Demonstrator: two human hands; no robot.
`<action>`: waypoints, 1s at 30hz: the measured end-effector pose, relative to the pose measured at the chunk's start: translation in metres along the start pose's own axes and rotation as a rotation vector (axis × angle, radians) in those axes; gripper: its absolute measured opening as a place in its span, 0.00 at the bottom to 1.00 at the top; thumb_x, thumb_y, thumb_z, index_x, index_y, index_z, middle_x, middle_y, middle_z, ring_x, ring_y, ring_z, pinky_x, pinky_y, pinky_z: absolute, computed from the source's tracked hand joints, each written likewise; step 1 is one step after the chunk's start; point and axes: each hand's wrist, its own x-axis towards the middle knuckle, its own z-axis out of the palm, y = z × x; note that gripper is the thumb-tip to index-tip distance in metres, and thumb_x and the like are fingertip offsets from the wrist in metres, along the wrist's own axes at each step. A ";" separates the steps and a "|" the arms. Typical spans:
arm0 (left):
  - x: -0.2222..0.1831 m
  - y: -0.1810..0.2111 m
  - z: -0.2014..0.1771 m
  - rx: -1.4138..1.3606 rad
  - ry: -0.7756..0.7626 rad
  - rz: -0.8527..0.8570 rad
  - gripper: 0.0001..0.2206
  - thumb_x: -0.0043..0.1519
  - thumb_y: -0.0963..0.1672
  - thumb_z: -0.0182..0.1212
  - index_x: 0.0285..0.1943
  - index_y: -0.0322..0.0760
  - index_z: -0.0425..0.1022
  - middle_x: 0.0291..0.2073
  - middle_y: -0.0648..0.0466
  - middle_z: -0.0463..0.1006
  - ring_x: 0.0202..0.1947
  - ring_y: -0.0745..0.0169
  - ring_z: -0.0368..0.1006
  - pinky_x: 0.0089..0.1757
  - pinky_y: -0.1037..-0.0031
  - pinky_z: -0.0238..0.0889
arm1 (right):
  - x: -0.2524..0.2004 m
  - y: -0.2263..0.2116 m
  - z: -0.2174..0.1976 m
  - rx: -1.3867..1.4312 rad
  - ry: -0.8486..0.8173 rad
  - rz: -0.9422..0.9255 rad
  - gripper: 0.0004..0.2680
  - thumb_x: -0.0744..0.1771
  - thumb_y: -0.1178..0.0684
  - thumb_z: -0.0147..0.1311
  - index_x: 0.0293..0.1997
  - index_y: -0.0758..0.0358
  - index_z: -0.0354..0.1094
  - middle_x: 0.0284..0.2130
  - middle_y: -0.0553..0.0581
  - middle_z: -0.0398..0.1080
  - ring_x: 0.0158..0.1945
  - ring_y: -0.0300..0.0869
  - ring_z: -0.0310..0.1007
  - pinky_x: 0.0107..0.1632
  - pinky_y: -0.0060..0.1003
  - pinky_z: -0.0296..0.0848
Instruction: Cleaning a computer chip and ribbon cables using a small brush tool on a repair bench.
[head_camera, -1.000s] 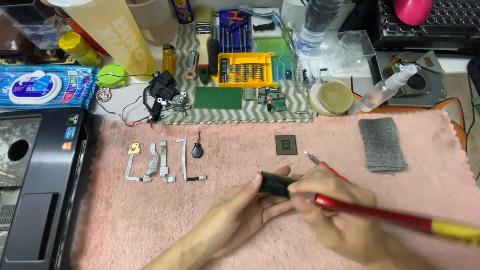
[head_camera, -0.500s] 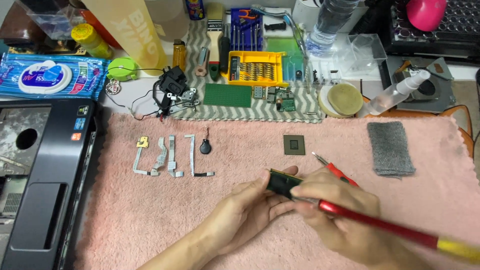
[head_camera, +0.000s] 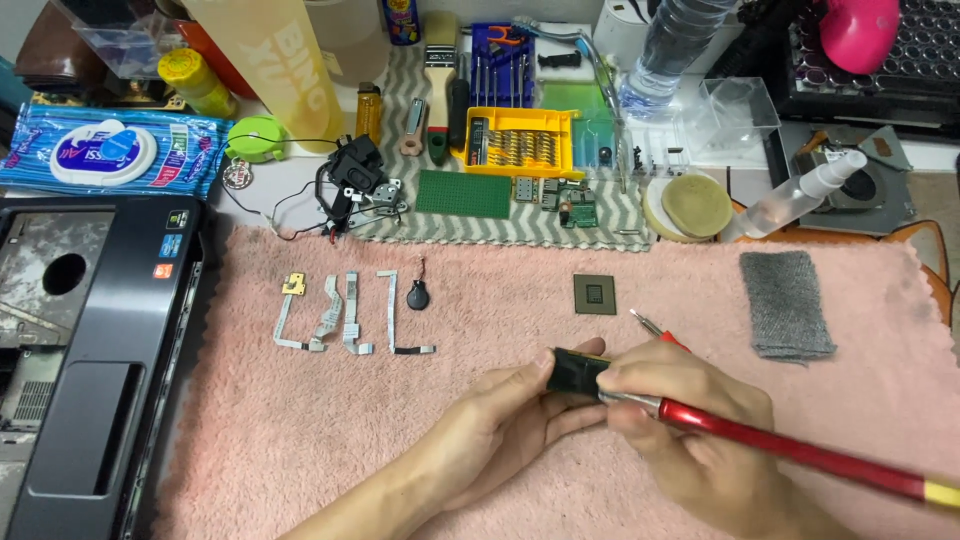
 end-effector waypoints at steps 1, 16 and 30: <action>0.001 0.001 0.001 0.000 0.000 -0.001 0.19 0.82 0.46 0.53 0.70 0.21 0.78 0.85 0.37 0.65 0.78 0.41 0.69 0.78 0.48 0.60 | 0.004 -0.003 -0.002 0.000 0.001 0.000 0.10 0.74 0.49 0.55 0.56 0.64 0.73 0.44 0.60 0.84 0.46 0.49 0.89 0.55 0.39 0.89; 0.002 0.005 0.010 -0.031 0.151 -0.062 0.28 0.79 0.48 0.51 0.85 0.23 0.66 0.72 0.35 0.78 0.73 0.47 0.74 0.73 0.60 0.67 | 0.006 -0.005 -0.002 -0.102 0.037 -0.045 0.09 0.72 0.50 0.59 0.56 0.62 0.75 0.46 0.55 0.85 0.47 0.47 0.89 0.55 0.37 0.89; 0.005 -0.011 -0.021 0.004 0.067 0.026 0.25 0.78 0.47 0.54 0.79 0.24 0.72 0.72 0.36 0.80 0.74 0.40 0.75 0.75 0.47 0.65 | 0.009 -0.003 -0.006 -0.072 0.007 -0.014 0.10 0.73 0.48 0.56 0.53 0.63 0.77 0.45 0.56 0.84 0.49 0.46 0.88 0.56 0.37 0.87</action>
